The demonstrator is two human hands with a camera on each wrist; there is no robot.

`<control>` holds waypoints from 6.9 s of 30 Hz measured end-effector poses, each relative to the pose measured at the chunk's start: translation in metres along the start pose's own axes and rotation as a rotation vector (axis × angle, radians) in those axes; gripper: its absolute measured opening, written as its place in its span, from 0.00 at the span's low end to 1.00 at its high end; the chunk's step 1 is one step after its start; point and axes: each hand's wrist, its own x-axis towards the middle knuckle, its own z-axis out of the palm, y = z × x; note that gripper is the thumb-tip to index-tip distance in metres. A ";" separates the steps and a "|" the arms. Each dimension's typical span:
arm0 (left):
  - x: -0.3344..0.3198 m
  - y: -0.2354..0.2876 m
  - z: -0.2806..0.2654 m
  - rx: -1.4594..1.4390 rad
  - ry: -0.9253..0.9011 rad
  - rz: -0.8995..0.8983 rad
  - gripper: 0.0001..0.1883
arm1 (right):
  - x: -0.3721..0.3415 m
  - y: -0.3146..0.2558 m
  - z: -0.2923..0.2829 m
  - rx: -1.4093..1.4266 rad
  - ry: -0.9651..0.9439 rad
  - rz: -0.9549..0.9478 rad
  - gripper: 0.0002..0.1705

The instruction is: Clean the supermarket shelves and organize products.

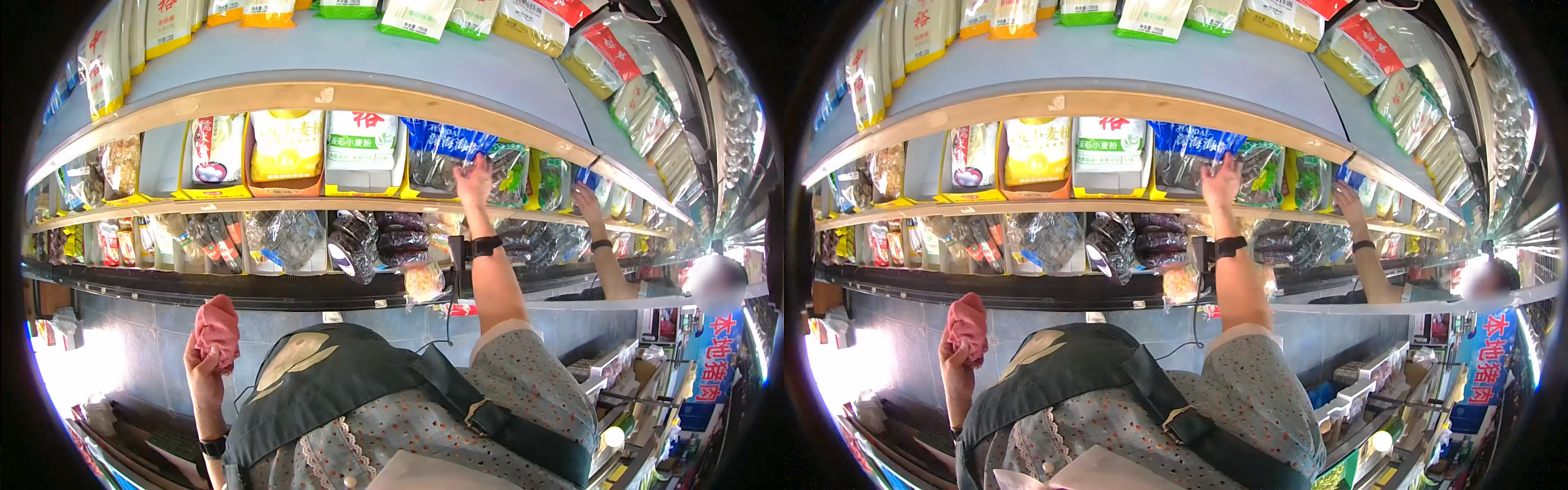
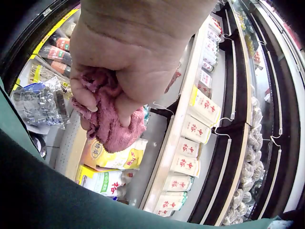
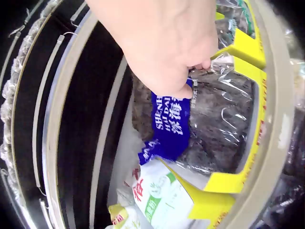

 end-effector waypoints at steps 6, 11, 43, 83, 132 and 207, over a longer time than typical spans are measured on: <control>0.006 -0.004 -0.008 0.012 -0.051 -0.048 0.30 | -0.005 0.003 -0.011 0.152 -0.250 0.092 0.43; 0.004 -0.004 -0.014 0.018 -0.109 -0.065 0.30 | 0.002 0.001 -0.040 0.341 -0.521 0.164 0.54; -0.036 -0.006 -0.032 -0.019 -0.022 0.007 0.27 | 0.027 -0.025 -0.129 1.074 0.216 0.607 0.19; -0.020 -0.004 -0.001 0.028 0.028 -0.002 0.27 | 0.041 -0.070 0.027 0.686 -0.543 0.198 0.31; -0.036 0.008 0.003 -0.007 0.102 0.030 0.24 | 0.033 -0.023 -0.010 0.510 -0.092 0.265 0.32; 0.009 0.194 -0.495 0.024 0.290 0.205 0.22 | -0.377 -0.951 -0.087 1.446 -1.957 -0.989 0.50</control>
